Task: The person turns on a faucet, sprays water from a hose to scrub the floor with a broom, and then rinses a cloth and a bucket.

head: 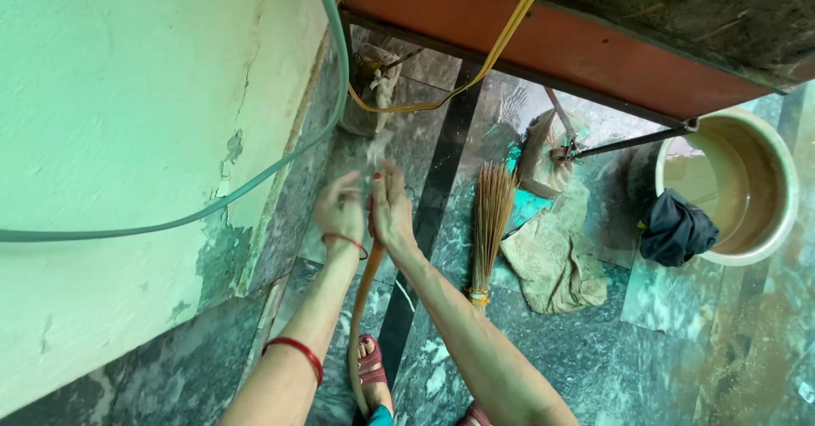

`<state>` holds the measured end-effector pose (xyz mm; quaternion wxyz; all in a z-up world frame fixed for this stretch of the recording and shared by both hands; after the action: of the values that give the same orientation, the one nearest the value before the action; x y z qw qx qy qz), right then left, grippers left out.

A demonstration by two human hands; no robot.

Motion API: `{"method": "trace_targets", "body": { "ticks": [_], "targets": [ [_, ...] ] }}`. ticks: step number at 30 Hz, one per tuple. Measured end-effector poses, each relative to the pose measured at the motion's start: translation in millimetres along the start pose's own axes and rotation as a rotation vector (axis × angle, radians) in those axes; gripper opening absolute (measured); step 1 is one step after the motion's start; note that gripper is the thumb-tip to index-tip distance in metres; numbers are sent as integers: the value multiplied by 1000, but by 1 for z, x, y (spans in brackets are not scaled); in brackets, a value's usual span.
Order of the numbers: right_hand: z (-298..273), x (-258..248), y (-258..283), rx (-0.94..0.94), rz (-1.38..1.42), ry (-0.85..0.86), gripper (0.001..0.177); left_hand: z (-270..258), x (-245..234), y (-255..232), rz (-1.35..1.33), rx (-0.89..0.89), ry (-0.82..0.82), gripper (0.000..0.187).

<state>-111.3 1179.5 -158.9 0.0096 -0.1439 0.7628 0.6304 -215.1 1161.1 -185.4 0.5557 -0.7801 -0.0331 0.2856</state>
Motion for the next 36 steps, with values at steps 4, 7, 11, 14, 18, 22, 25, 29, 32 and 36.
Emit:
{"method": "trace_targets", "body": {
  "ticks": [4,7,11,14,18,22,25,29,32,36],
  "targets": [
    [-2,-12,41,346,204,-1,44,-42,-20,54,48,40,-113,47],
    [1,-11,36,357,224,-42,38,-72,-6,131,-518,-335,392,39],
    [-2,-12,30,464,317,-66,35,-121,-20,103,-172,-317,658,51],
    [-7,-17,29,465,328,-106,33,-141,-14,147,148,-225,659,44],
    [-13,-31,21,501,464,-131,29,-163,-24,184,588,-162,623,36],
    [-18,-57,12,574,515,-93,27,-147,-52,107,775,-65,673,50],
    [-19,-99,-27,648,630,-92,12,-108,-61,52,952,35,784,61],
    [-18,-145,-99,611,1040,-129,14,-66,-46,-7,1279,478,618,25],
    [-13,-170,-107,606,1229,-158,18,-62,-30,-34,1316,570,573,26],
    [-10,-179,-74,622,1111,-130,14,-78,-25,-31,1237,508,616,42]
  ]
}}
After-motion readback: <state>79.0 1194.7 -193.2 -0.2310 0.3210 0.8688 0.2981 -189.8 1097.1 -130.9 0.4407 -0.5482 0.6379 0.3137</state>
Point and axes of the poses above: each hand's wrist, its own z-axis towards the middle knuckle, its own x-axis out of the palm, y = z × x, the point moved 1 cm from there along z, towards the middle knuckle, and after that the axes turned 6 degrees about y, right-handed, at the moved point
